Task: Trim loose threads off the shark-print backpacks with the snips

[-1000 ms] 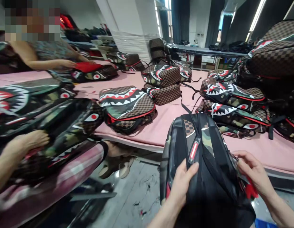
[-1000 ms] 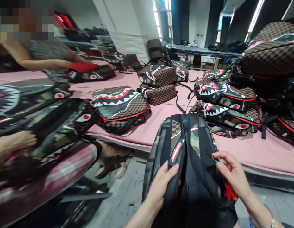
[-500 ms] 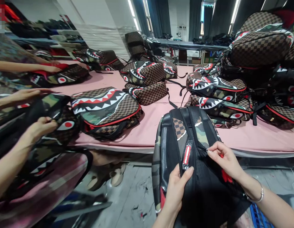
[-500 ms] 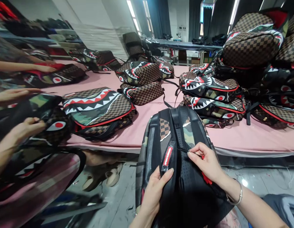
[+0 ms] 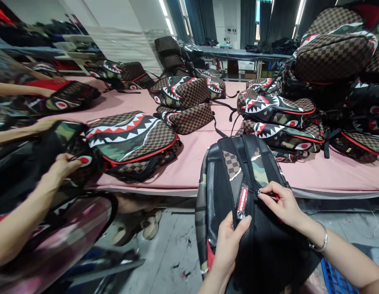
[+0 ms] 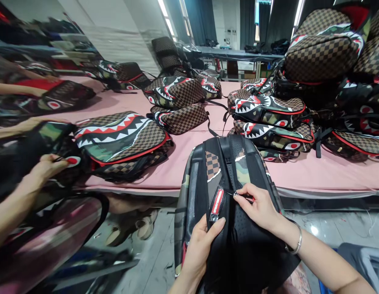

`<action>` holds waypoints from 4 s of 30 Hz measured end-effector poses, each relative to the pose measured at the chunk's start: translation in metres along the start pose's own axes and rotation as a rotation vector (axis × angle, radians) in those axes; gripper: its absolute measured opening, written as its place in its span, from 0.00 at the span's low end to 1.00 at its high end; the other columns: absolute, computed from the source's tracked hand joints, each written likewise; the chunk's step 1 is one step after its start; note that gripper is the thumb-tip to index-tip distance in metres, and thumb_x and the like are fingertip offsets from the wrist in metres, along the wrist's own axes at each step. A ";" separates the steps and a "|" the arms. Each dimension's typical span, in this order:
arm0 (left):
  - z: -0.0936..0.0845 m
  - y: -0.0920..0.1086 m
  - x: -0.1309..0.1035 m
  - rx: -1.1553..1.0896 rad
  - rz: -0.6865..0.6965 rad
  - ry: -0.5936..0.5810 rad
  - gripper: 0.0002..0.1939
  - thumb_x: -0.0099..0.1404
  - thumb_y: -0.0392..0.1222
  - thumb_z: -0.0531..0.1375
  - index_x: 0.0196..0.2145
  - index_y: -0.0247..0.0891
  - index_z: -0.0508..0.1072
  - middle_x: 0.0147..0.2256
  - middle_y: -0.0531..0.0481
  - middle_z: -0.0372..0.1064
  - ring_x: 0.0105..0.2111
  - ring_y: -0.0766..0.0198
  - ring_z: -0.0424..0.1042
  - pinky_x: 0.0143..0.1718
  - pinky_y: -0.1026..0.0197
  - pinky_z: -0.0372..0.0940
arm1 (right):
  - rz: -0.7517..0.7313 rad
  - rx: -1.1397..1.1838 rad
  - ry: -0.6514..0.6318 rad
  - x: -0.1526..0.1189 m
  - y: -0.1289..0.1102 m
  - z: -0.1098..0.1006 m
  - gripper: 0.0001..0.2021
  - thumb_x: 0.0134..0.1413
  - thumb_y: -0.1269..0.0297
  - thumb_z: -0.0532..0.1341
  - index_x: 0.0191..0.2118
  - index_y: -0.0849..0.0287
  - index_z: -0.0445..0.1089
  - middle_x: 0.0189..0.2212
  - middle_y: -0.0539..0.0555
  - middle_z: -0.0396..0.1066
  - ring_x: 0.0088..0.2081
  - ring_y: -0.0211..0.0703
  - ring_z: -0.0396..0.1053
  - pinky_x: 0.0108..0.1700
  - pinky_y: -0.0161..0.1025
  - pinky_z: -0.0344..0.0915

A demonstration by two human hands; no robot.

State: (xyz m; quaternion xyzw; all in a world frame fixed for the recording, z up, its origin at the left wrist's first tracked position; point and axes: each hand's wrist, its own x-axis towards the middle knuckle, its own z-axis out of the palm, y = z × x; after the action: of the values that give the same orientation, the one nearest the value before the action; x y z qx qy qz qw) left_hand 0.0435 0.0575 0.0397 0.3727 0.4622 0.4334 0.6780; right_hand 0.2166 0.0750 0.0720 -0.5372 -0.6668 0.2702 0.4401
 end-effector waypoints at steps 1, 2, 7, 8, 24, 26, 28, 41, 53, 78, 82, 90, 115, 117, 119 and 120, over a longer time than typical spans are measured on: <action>0.000 0.000 0.000 -0.009 -0.003 -0.005 0.16 0.52 0.46 0.64 0.38 0.36 0.73 0.36 0.49 0.71 0.40 0.60 0.67 0.46 0.59 0.59 | 0.009 0.024 -0.007 0.001 0.001 0.000 0.07 0.54 0.61 0.58 0.32 0.59 0.66 0.27 0.49 0.67 0.28 0.35 0.64 0.31 0.32 0.60; 0.000 0.000 -0.001 -0.019 -0.006 -0.008 0.17 0.52 0.46 0.64 0.38 0.36 0.73 0.36 0.49 0.71 0.40 0.60 0.67 0.46 0.59 0.59 | 0.022 0.049 -0.013 0.001 0.003 -0.001 0.07 0.54 0.60 0.58 0.32 0.59 0.66 0.26 0.49 0.67 0.28 0.35 0.64 0.31 0.32 0.60; 0.001 0.004 -0.001 -0.030 -0.003 0.014 0.17 0.49 0.46 0.65 0.37 0.36 0.74 0.36 0.48 0.72 0.38 0.60 0.67 0.44 0.61 0.60 | 0.086 0.094 -0.064 0.001 0.008 -0.010 0.09 0.54 0.58 0.59 0.33 0.59 0.66 0.26 0.49 0.66 0.27 0.35 0.63 0.29 0.32 0.59; 0.001 0.005 -0.001 -0.019 0.001 0.021 0.17 0.49 0.46 0.65 0.37 0.35 0.74 0.34 0.49 0.72 0.38 0.60 0.67 0.43 0.61 0.60 | 0.086 0.089 -0.077 0.001 0.008 -0.011 0.09 0.53 0.58 0.59 0.34 0.59 0.66 0.26 0.49 0.66 0.27 0.35 0.63 0.29 0.32 0.59; 0.001 0.007 -0.004 0.090 0.039 0.031 0.17 0.48 0.47 0.65 0.34 0.34 0.74 0.31 0.50 0.70 0.33 0.62 0.65 0.38 0.64 0.60 | 0.168 0.427 -0.065 0.047 0.006 -0.013 0.11 0.47 0.58 0.63 0.30 0.60 0.65 0.20 0.45 0.62 0.21 0.30 0.56 0.24 0.30 0.54; -0.001 0.005 -0.004 0.088 0.032 0.026 0.18 0.47 0.48 0.65 0.33 0.34 0.74 0.31 0.50 0.69 0.33 0.62 0.64 0.37 0.63 0.59 | 0.189 0.432 -0.146 0.055 0.009 -0.020 0.12 0.44 0.59 0.65 0.29 0.61 0.66 0.20 0.45 0.62 0.21 0.29 0.57 0.25 0.30 0.54; -0.002 0.005 -0.005 0.085 0.023 0.022 0.18 0.46 0.49 0.65 0.32 0.33 0.74 0.29 0.50 0.69 0.31 0.63 0.64 0.35 0.64 0.59 | 0.177 0.394 -0.271 0.061 0.010 -0.029 0.12 0.42 0.60 0.67 0.28 0.62 0.68 0.21 0.46 0.64 0.23 0.30 0.59 0.26 0.30 0.56; -0.005 0.005 -0.012 0.171 0.041 -0.070 0.17 0.46 0.51 0.65 0.27 0.33 0.73 0.23 0.53 0.61 0.26 0.67 0.57 0.29 0.66 0.54 | -0.011 0.219 -0.862 0.117 -0.018 -0.054 0.09 0.40 0.62 0.67 0.29 0.62 0.72 0.27 0.49 0.72 0.27 0.34 0.67 0.31 0.32 0.64; -0.004 0.012 -0.018 -0.060 -0.059 -0.083 0.19 0.41 0.52 0.67 0.25 0.34 0.71 0.20 0.52 0.62 0.23 0.67 0.60 0.26 0.66 0.56 | -0.185 0.216 -0.630 0.115 -0.011 -0.050 0.10 0.41 0.60 0.67 0.29 0.61 0.73 0.27 0.50 0.71 0.28 0.36 0.67 0.32 0.34 0.64; -0.008 0.006 -0.013 -0.090 -0.052 -0.149 0.18 0.42 0.51 0.66 0.23 0.34 0.70 0.16 0.54 0.58 0.20 0.68 0.59 0.23 0.65 0.55 | -0.555 0.182 -0.570 0.103 -0.008 -0.034 0.06 0.47 0.64 0.65 0.33 0.58 0.73 0.29 0.52 0.68 0.33 0.38 0.66 0.37 0.37 0.65; -0.007 0.007 -0.013 -0.092 -0.052 -0.138 0.18 0.43 0.51 0.66 0.24 0.34 0.69 0.16 0.54 0.58 0.19 0.69 0.58 0.22 0.66 0.54 | -0.574 0.149 -0.590 0.105 -0.009 -0.035 0.05 0.47 0.64 0.65 0.32 0.58 0.73 0.29 0.52 0.68 0.33 0.38 0.66 0.36 0.36 0.65; -0.007 0.006 -0.008 -0.070 -0.037 -0.147 0.19 0.45 0.52 0.65 0.25 0.34 0.67 0.16 0.56 0.56 0.18 0.71 0.55 0.20 0.67 0.50 | -0.644 0.175 -0.622 0.106 -0.008 -0.030 0.06 0.48 0.65 0.65 0.32 0.62 0.72 0.30 0.54 0.68 0.34 0.37 0.66 0.37 0.35 0.65; -0.003 0.023 0.024 -0.268 -0.005 -0.035 0.21 0.47 0.46 0.66 0.40 0.35 0.74 0.20 0.54 0.68 0.27 0.62 0.70 0.34 0.61 0.65 | -0.508 -0.063 -0.153 0.066 0.019 -0.013 0.06 0.52 0.66 0.61 0.38 0.58 0.69 0.32 0.54 0.68 0.36 0.41 0.66 0.38 0.41 0.66; -0.004 0.024 0.025 -0.265 0.011 -0.044 0.21 0.48 0.45 0.66 0.40 0.36 0.74 0.22 0.52 0.70 0.31 0.61 0.71 0.37 0.60 0.65 | -0.491 -0.073 -0.174 0.062 0.019 -0.011 0.06 0.52 0.67 0.61 0.38 0.57 0.69 0.32 0.54 0.68 0.37 0.41 0.66 0.38 0.41 0.66; -0.004 0.024 0.025 -0.265 0.023 -0.054 0.21 0.48 0.45 0.66 0.41 0.36 0.74 0.28 0.50 0.73 0.35 0.59 0.72 0.40 0.59 0.65 | -0.481 -0.083 -0.185 0.060 0.016 -0.009 0.06 0.53 0.67 0.60 0.39 0.57 0.68 0.33 0.54 0.67 0.37 0.41 0.66 0.38 0.41 0.66; -0.004 0.024 0.025 -0.265 0.024 -0.060 0.21 0.49 0.45 0.66 0.42 0.36 0.74 0.32 0.48 0.74 0.37 0.57 0.72 0.42 0.58 0.64 | -0.479 -0.090 -0.186 0.058 0.014 -0.007 0.06 0.53 0.67 0.60 0.39 0.57 0.68 0.33 0.54 0.67 0.37 0.41 0.66 0.38 0.41 0.66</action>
State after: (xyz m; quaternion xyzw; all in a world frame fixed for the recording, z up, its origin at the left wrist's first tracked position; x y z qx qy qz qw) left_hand 0.0386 0.0899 0.0528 0.2982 0.3761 0.4874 0.7294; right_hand 0.2276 0.1338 0.0812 -0.3558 -0.8239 0.1767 0.4042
